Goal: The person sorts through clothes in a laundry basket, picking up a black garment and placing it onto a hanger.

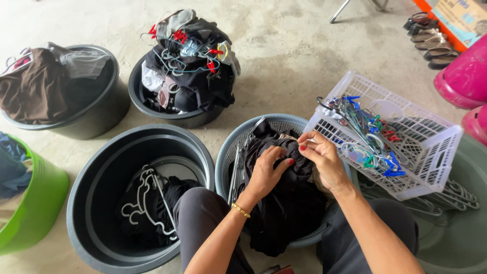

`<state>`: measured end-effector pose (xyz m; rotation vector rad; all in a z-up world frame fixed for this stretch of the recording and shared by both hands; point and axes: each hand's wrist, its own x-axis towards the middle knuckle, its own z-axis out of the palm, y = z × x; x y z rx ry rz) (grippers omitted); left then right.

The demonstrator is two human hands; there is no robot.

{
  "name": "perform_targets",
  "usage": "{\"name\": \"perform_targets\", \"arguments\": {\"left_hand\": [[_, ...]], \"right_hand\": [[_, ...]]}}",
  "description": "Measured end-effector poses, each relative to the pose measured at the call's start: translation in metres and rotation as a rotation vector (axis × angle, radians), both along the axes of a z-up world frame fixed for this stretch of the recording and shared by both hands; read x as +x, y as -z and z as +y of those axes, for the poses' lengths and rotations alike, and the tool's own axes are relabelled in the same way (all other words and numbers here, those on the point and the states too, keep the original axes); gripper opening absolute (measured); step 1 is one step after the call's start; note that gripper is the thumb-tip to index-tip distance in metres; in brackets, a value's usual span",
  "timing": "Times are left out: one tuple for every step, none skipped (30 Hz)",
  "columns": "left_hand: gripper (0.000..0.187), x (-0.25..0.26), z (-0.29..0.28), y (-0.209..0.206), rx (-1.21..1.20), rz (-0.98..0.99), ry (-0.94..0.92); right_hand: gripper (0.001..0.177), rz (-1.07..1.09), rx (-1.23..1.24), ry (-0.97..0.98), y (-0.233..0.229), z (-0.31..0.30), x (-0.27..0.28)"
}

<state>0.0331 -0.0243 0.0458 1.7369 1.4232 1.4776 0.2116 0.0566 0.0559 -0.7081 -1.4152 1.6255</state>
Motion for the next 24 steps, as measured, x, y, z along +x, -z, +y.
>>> {"name": "perform_targets", "arguments": {"left_hand": [[0.024,0.0,0.002,0.006,-0.072,-0.088,0.002],[0.022,0.0,0.005,0.012,-0.143,-0.175,0.003],[0.02,0.001,0.007,0.017,-0.215,-0.261,0.005],[0.019,0.0,0.011,0.022,-0.207,-0.29,-0.038],[0.019,-0.001,0.014,0.025,-0.198,-0.319,-0.081],[0.019,-0.003,0.017,0.026,-0.186,-0.347,-0.129],[0.019,-0.004,0.02,0.027,-0.174,-0.381,-0.123],[0.019,-0.005,0.02,0.027,-0.165,-0.415,-0.121],[0.02,-0.006,0.019,0.027,-0.156,-0.448,-0.119],[0.019,-0.006,0.017,0.025,-0.155,-0.408,-0.129],[0.018,-0.005,0.016,0.021,-0.153,-0.368,-0.139],[0.017,-0.003,0.014,0.017,-0.153,-0.328,-0.149],[0.016,-0.003,0.014,0.013,-0.186,-0.287,-0.158],[0.017,-0.001,0.013,0.008,-0.222,-0.248,-0.171],[0.018,0.001,0.01,0.003,-0.258,-0.209,-0.184],[0.017,0.001,0.009,-0.003,-0.148,-0.171,-0.15],[0.015,0.001,0.007,-0.009,-0.039,-0.132,-0.114],[0.014,0.002,0.005,-0.014,0.066,-0.09,-0.075],[0.013,0.002,0.002,-0.018,0.1,-0.013,-0.105],[0.012,0.004,-0.001,-0.021,0.129,0.061,-0.132],[0.011,0.005,-0.003,-0.023,0.157,0.136,-0.159],[0.014,0.006,-0.005,-0.024,0.167,0.169,-0.164],[0.016,0.006,-0.006,-0.024,0.177,0.202,-0.168],[0.019,0.007,-0.006,-0.023,0.186,0.234,-0.169]], "right_hand": [[0.015,0.004,-0.02,0.013,0.002,0.0,-0.001],[0.015,0.01,-0.039,0.025,0.003,0.001,-0.002],[0.011,-0.064,0.023,0.077,0.004,0.001,-0.003],[0.01,-0.136,0.087,0.131,0.006,0.0,-0.005],[0.01,-0.21,0.151,0.186,0.007,-0.001,-0.006],[0.02,-0.328,0.255,0.205,0.007,-0.001,-0.007],[0.032,-0.447,0.36,0.224,0.008,-0.002,-0.009],[0.045,-0.566,0.46,0.241,0.01,-0.004,-0.01],[0.037,-0.517,0.393,0.202,0.011,-0.004,-0.011],[0.03,-0.467,0.323,0.159,0.013,-0.004,-0.012],[0.023,-0.417,0.254,0.116,0.015,-0.003,-0.012],[0.023,-0.315,0.145,0.125,0.016,-0.001,-0.011],[0.023,-0.212,0.035,0.133,0.017,0.001,-0.009],[0.023,-0.113,-0.076,0.136,0.019,0.003,-0.006],[0.024,-0.056,-0.136,0.158,0.02,0.003,-0.003],[0.024,0.003,-0.189,0.172,0.019,0.006,-0.001],[0.025,0.061,-0.243,0.186,0.017,0.008,0.0],[0.026,0.066,-0.238,0.184,0.016,0.008,0.0],[0.027,0.07,-0.234,0.181,0.015,0.008,0.0],[0.028,0.072,-0.233,0.183,0.013,0.007,0.001],[0.029,0.084,-0.223,0.162,0.011,0.006,0.001],[0.03,0.096,-0.214,0.141,0.008,0.004,0.001],[0.032,0.108,-0.204,0.12,0.006,0.003,0.001],[0.032,0.085,-0.194,0.097,0.003,0.001,0.003]]}}
